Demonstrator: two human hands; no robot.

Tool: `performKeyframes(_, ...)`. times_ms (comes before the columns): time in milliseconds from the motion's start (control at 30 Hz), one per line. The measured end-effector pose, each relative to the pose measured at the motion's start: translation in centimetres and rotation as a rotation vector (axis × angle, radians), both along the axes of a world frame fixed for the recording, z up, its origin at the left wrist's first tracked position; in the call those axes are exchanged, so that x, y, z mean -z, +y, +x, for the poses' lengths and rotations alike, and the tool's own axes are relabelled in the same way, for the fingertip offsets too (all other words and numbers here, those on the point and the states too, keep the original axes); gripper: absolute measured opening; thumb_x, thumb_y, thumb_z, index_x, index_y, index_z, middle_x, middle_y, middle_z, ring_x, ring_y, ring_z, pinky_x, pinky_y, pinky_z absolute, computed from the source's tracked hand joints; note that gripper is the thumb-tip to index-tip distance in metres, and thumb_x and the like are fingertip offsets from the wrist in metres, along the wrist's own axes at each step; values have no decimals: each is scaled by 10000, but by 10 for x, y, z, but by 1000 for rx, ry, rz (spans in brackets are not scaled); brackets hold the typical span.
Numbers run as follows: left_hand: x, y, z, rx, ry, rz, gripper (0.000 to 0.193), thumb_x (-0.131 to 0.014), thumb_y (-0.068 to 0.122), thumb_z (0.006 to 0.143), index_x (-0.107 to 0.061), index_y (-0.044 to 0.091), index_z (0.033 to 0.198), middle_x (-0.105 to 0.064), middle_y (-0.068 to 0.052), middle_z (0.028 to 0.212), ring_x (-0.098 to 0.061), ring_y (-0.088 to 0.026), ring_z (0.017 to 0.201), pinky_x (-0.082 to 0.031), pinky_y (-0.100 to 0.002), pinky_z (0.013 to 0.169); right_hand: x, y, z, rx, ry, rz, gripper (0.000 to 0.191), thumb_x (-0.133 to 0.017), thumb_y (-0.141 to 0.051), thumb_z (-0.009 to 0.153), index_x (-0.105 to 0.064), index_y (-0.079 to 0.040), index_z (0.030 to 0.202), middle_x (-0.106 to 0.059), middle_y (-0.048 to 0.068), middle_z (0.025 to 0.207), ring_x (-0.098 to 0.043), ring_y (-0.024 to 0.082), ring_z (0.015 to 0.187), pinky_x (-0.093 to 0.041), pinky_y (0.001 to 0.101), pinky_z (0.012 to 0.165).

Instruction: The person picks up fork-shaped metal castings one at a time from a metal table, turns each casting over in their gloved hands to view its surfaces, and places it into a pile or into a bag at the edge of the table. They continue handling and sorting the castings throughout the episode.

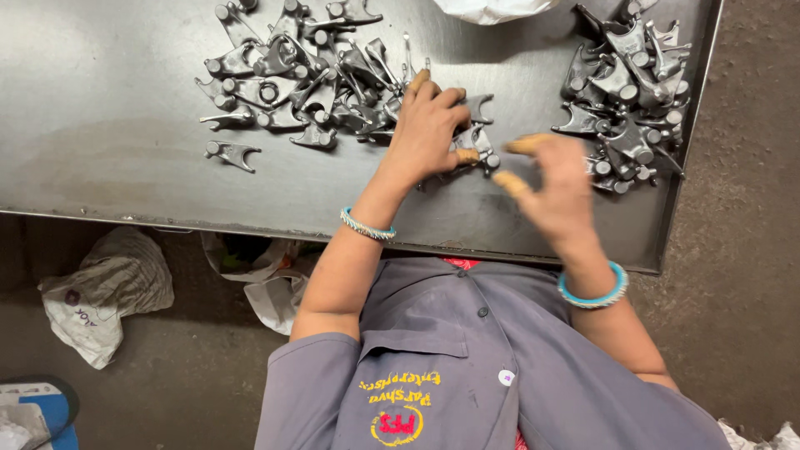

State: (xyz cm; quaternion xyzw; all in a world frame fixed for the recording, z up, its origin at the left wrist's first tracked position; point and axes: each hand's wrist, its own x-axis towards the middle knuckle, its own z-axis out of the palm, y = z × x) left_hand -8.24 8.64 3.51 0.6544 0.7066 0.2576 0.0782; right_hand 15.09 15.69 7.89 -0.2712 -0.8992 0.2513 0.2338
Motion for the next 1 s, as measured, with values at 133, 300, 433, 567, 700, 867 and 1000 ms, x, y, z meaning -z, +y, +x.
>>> performKeyframes(133,-2,-20,13,-44,-48,94,459,-940,376,618,-753,96,931,-628,-124,1296,-493,-377,1277,-277,-561,1193,9,-23,-24,-5,-108,124,473,-899,-239,691,-703,-32,1070,-664,147,1030,-571,359,974,-483,428,858)
performKeyframes(300,-3,-49,28,-133,-110,105,368,-898,242,663,-754,107,973,-589,-119,1412,-451,-362,1386,-302,-533,1189,26,-27,-2,82,-92,66,356,-919,-196,780,-667,-50,985,-665,90,975,-582,316,948,-483,429,836)
performKeyframes(433,-5,-61,39,-187,-123,158,354,-872,211,736,-747,112,1053,-581,-95,1446,-459,-334,1385,-305,-537,1212,32,-23,23,165,-51,-23,390,-954,-168,741,-656,-44,959,-663,78,913,-589,290,860,-502,413,758)
performKeyframes(567,-9,-69,49,-230,-115,208,376,-856,197,789,-730,110,1132,-590,-90,1428,-452,-357,1385,-312,-536,1205,31,-26,38,250,14,-159,456,-972,-152,731,-630,-23,1003,-655,95,934,-632,228,849,-542,361,738)
performKeyframes(700,-13,-80,63,-282,-157,246,415,-843,168,794,-733,118,1190,-633,-74,1373,-494,-343,1338,-374,-509,1150,38,-29,44,226,227,-497,519,-952,-125,759,-571,-39,1100,-674,85,1031,-656,176,918,-570,326,785)
performKeyframes(867,-9,-90,82,-330,-549,303,417,-802,67,870,-705,87,1275,-701,-77,1284,-648,-271,1132,-538,-376,1005,58,-25,43,58,551,-1208,388,-827,-39,874,-541,-82,1131,-694,102,1090,-702,191,965,-609,344,817)
performKeyframes(1000,3,-88,92,-285,-1229,245,433,-707,-12,928,-623,24,1351,-687,-66,1297,-689,-175,1124,-564,-293,993,72,-21,47,53,515,-1692,259,-752,-132,936,-567,-77,1107,-723,151,1039,-725,218,868,-601,352,693)
